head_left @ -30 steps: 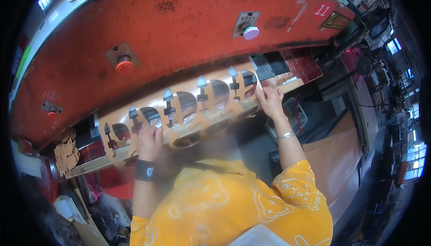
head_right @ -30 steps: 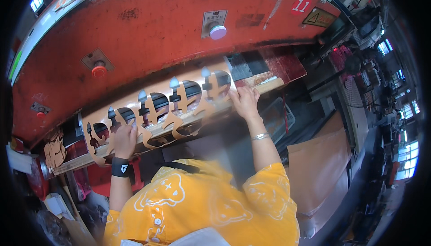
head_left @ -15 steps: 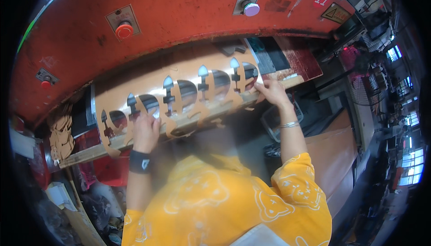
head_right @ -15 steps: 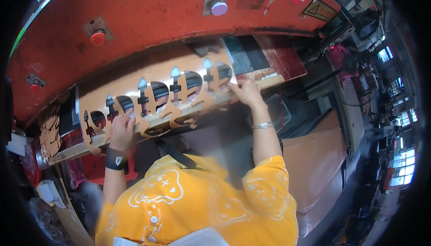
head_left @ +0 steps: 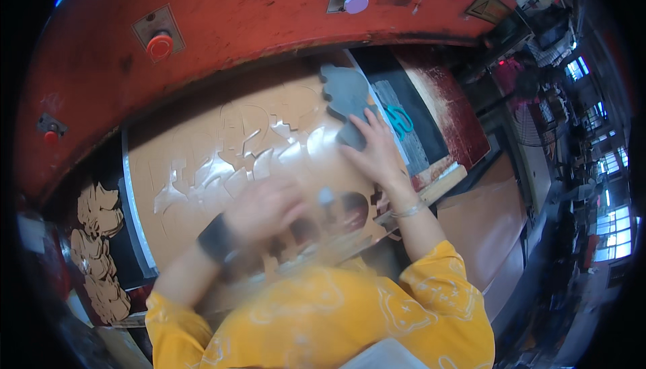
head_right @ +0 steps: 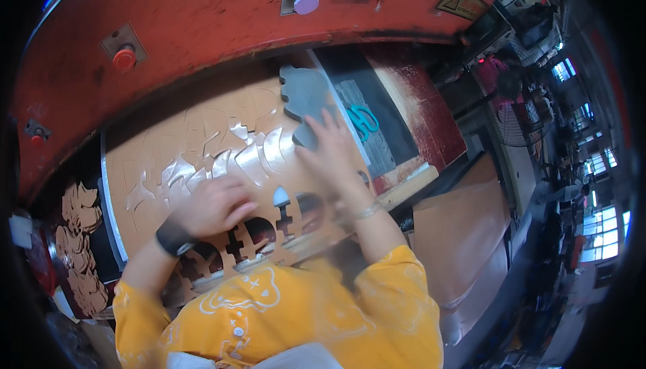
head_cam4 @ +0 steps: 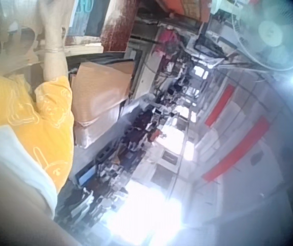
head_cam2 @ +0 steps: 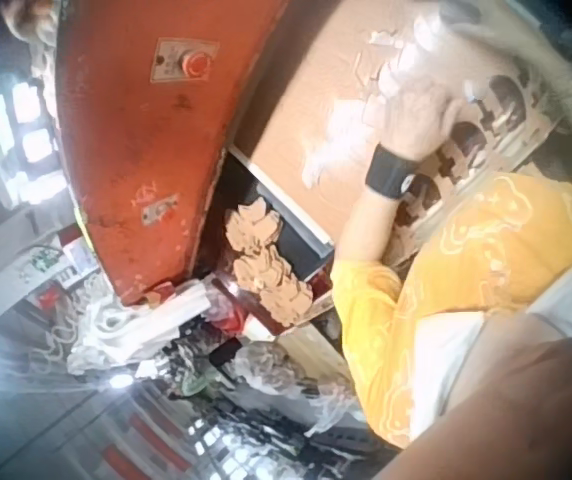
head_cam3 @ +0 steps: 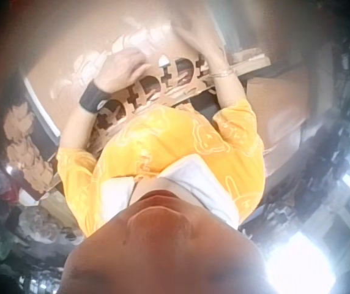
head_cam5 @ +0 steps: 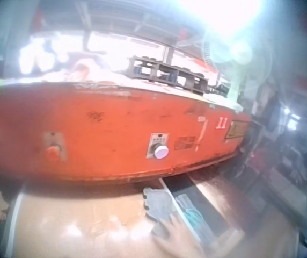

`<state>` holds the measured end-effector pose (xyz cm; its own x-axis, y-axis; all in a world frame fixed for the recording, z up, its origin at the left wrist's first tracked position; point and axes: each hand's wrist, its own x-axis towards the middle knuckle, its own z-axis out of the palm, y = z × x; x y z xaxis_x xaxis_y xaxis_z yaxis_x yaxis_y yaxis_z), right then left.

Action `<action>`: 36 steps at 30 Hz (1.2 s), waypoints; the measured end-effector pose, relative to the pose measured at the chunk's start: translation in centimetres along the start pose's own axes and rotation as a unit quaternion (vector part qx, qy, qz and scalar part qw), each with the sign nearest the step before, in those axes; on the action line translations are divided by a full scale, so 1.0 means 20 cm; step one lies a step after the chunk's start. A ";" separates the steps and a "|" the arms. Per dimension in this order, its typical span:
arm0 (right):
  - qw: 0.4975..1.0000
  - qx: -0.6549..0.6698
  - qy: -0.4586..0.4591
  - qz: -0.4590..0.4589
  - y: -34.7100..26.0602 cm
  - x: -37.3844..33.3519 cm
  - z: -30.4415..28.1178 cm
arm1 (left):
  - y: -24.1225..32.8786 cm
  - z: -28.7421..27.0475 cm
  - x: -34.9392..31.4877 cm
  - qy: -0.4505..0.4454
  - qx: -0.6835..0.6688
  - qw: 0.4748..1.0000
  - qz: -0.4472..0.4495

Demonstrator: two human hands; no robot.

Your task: The person operates a hydraulic die-cutting press to cut multiple cardboard shapes. They place a sheet of cardboard under the press, activate the machine, then remove and separate the cut pieces from the surrounding material. The process is repeated several times, with the person stacking the finished shapes on the side.

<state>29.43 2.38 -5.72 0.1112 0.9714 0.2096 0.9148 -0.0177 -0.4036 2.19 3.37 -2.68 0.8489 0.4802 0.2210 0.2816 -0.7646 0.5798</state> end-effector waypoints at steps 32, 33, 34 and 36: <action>0.910 0.354 0.213 -0.022 0.42 -0.16 -0.14 | 0.20 0.60 0.51 0.010 0.174 0.985 0.007; 0.872 0.442 0.213 0.003 0.40 -0.18 -0.09 | 0.20 0.59 0.53 -0.002 0.166 0.986 0.008; 0.826 0.523 0.205 0.045 0.38 -0.19 -0.04 | 0.17 0.57 0.56 -0.010 0.158 0.987 0.010; 0.842 0.500 0.199 0.045 0.39 -0.22 0.02 | 0.13 0.52 0.61 -0.046 0.123 0.991 0.010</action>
<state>35.91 -1.95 -10.18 0.4652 0.8174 0.3399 0.1332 0.3150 -0.9397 17.93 2.78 -6.63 0.8896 0.4312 0.1507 0.3554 -0.8607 0.3646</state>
